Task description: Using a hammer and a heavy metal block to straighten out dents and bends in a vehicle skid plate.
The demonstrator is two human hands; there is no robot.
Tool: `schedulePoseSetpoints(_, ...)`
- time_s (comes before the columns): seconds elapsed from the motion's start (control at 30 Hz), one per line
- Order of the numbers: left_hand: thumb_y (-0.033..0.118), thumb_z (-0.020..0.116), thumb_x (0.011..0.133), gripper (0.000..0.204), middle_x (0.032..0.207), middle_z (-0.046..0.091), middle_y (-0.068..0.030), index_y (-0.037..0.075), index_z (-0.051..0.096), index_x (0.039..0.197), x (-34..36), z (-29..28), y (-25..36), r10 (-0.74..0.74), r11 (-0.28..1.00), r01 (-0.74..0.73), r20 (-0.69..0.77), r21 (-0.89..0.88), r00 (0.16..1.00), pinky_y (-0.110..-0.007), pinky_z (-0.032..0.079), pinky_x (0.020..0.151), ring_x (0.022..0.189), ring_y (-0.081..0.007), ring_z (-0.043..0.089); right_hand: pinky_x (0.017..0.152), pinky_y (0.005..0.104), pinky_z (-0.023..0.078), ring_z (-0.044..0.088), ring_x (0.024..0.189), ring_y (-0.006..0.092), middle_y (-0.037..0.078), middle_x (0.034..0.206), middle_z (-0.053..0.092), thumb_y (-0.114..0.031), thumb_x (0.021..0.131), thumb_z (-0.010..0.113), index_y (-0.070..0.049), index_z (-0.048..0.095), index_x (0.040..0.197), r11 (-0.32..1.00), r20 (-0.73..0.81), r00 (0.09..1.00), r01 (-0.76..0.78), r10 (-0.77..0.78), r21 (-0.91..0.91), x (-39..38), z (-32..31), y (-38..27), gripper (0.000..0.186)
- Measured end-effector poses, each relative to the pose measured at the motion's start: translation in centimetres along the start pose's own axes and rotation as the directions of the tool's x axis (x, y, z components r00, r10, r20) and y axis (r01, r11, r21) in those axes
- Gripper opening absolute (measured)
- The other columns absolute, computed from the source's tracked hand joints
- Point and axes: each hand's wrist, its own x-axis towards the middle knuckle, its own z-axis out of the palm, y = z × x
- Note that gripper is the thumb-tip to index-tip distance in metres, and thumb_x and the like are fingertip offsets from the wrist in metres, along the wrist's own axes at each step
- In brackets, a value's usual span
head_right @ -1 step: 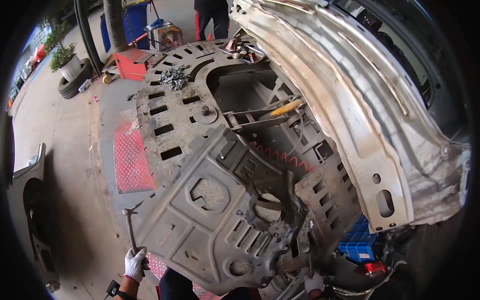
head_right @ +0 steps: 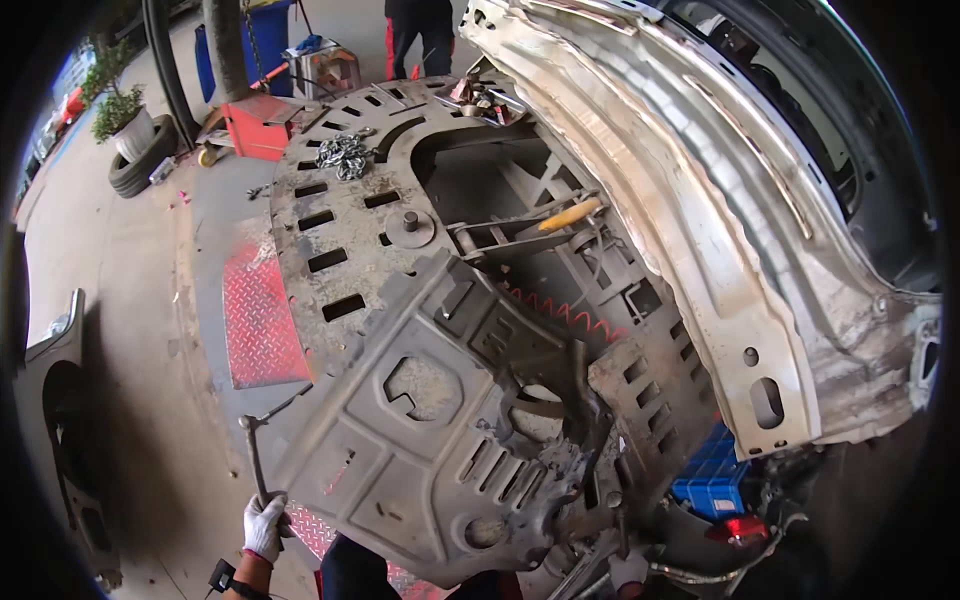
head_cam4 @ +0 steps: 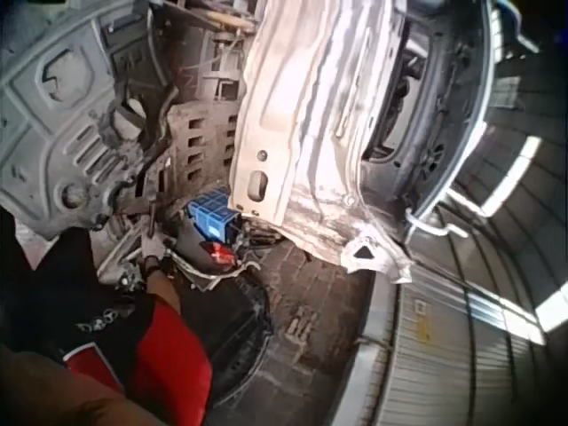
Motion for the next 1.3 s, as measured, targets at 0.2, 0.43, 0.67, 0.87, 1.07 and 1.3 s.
schedulePoseSetpoints(0.2,0.024,0.069,0.097,0.018,0.066,0.057,-0.0038,0.009,0.062,0.102,10.7,-14.8,7.8,0.139,0.986,-0.121,-0.158,0.117,0.978,-0.027,0.042,0.038,0.045,-0.0110,0.051,0.071,0.0534,0.054,0.069,0.079,0.0450,0.022,0.077,0.069,-0.032,0.073,0.081,-0.002,0.066,0.085,0.940,-0.037,0.945,-0.320,0.326,0.120,-17.7,-6.3,3.7,0.036)
schedulePoseSetpoints(0.43,0.044,0.071,0.096,0.040,0.051,0.040,0.0027,0.014,0.054,0.075,22.2,-30.2,18.9,0.197,0.939,-0.303,-0.465,-0.165,0.863,-0.027,0.031,0.038,0.039,-0.0099,0.037,0.041,0.0406,0.045,0.059,0.046,0.0223,0.010,0.063,0.060,-0.009,0.080,0.073,-0.002,0.059,0.084,0.945,-0.237,0.915,-0.307,0.326,0.112,-33.9,-12.6,7.6,0.017)
schedulePoseSetpoints(0.67,0.038,0.073,0.096,0.032,0.071,0.052,0.0009,0.010,0.058,0.093,19.0,-22.3,32.8,0.442,0.718,-0.652,-0.563,-0.244,0.698,-0.026,0.039,0.048,0.051,-0.0083,0.043,0.040,0.0390,0.044,0.057,0.045,0.0196,0.007,0.061,0.056,-0.005,0.076,0.071,0.000,0.056,0.079,0.687,-0.144,0.773,-0.442,0.618,0.577,-39.0,-16.2,1.5,0.016)
schedulePoseSetpoints(0.87,0.030,0.070,0.099,0.022,0.073,0.053,0.0002,0.010,0.059,0.100,12.5,-9.5,31.0,0.511,0.835,-0.515,-0.073,-0.194,0.856,-0.025,0.040,0.047,0.053,-0.0084,0.046,0.035,0.0371,0.040,0.050,0.040,0.0169,0.005,0.058,0.051,-0.003,0.078,0.069,-0.003,0.057,0.081,0.629,-0.108,0.793,-0.383,0.599,0.677,-36.5,-15.3,0.3,0.012)
schedulePoseSetpoints(1.07,0.022,0.066,0.100,0.022,0.069,0.056,0.0014,0.006,0.063,0.115,7.0,-6.2,25.8,0.382,0.922,-0.385,0.266,-0.046,0.885,-0.026,0.039,0.038,0.049,-0.0077,0.051,0.034,0.0314,0.032,0.042,0.040,0.0123,-0.001,0.061,0.044,-0.002,0.082,0.065,-0.013,0.053,0.088,0.450,0.111,0.932,-0.267,0.344,0.852,-29.4,-15.3,-12.2,0.017)
schedulePoseSetpoints(1.3,0.026,0.072,0.096,0.029,0.072,0.065,-0.0066,0.001,0.062,0.106,4.1,4.8,22.0,0.185,0.921,-0.334,0.527,0.203,0.830,-0.029,0.051,0.042,0.052,-0.0128,0.062,0.044,0.0282,0.037,0.049,0.048,0.0090,-0.002,0.064,0.054,-0.016,0.092,0.072,-0.010,0.062,0.086,0.596,0.059,0.996,-0.010,-0.062,0.803,-18.7,-14.0,-26.1,0.013)
